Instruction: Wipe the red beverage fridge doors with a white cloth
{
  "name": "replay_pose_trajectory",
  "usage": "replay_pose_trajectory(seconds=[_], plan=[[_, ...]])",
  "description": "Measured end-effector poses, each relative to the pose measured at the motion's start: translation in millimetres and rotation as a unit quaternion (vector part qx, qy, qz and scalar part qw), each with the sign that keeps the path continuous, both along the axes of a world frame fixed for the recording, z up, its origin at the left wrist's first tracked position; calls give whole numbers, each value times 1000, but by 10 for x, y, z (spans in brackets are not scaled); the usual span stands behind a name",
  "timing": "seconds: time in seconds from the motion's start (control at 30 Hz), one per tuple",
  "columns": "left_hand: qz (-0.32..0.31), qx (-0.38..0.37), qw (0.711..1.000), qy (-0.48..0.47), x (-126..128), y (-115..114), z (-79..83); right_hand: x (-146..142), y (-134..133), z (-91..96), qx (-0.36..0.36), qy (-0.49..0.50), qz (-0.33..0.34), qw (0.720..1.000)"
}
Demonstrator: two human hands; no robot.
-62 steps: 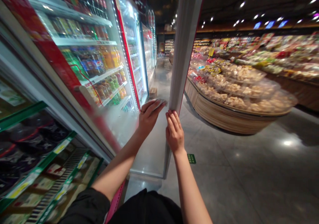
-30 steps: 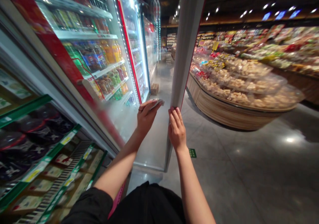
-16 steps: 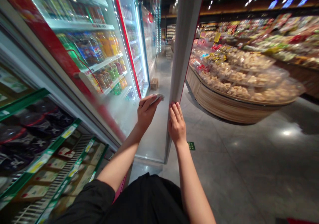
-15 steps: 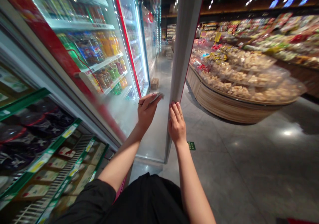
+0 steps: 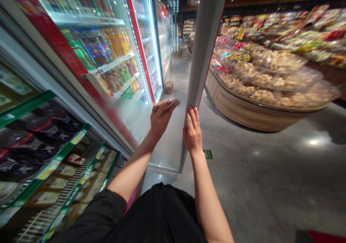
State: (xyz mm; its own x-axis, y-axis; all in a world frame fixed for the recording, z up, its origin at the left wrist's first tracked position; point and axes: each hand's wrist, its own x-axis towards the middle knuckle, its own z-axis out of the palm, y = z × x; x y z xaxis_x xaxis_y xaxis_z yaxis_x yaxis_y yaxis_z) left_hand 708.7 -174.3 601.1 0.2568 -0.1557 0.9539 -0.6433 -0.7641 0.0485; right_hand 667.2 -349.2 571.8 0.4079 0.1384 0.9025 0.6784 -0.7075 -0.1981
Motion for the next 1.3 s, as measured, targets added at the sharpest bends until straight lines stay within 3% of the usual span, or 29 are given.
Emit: replay_pose_trajectory(seconds=[0.13, 0.3, 0.4, 0.53, 0.67, 0.83, 1.03, 1.17, 1.3], plan=[[-3, -3, 999, 45, 13, -114, 7, -12, 38, 4, 5, 9, -4, 1000], [-26, 61, 997, -29, -49, -23, -119, -11, 6, 2, -11, 13, -14, 1000], [-6, 33, 999, -43, -35, 50, -145, -10, -6, -4, -14, 16, -20, 1000], [-5, -15, 1000, -3, 41, -54, -82, -8, 15, -19, -12, 25, -30, 999], [-31, 28, 999, 25, 49, -142, -87, -4, 14, -25, -15, 31, -35, 999], [-25, 48, 998, -42, -14, 66, -149, -25, -1, 2, -17, 25, -31, 999], [28, -70, 993, -93, 104, 89, -2, -64, 197, 2, 6, 2, -80, 997], [6, 1, 999, -48, 100, 183, -100, -83, 384, -27, 7, -3, -100, 995], [25, 48, 998, -19, 19, 531, -274, -94, 508, -35, -13, 45, -80, 996]])
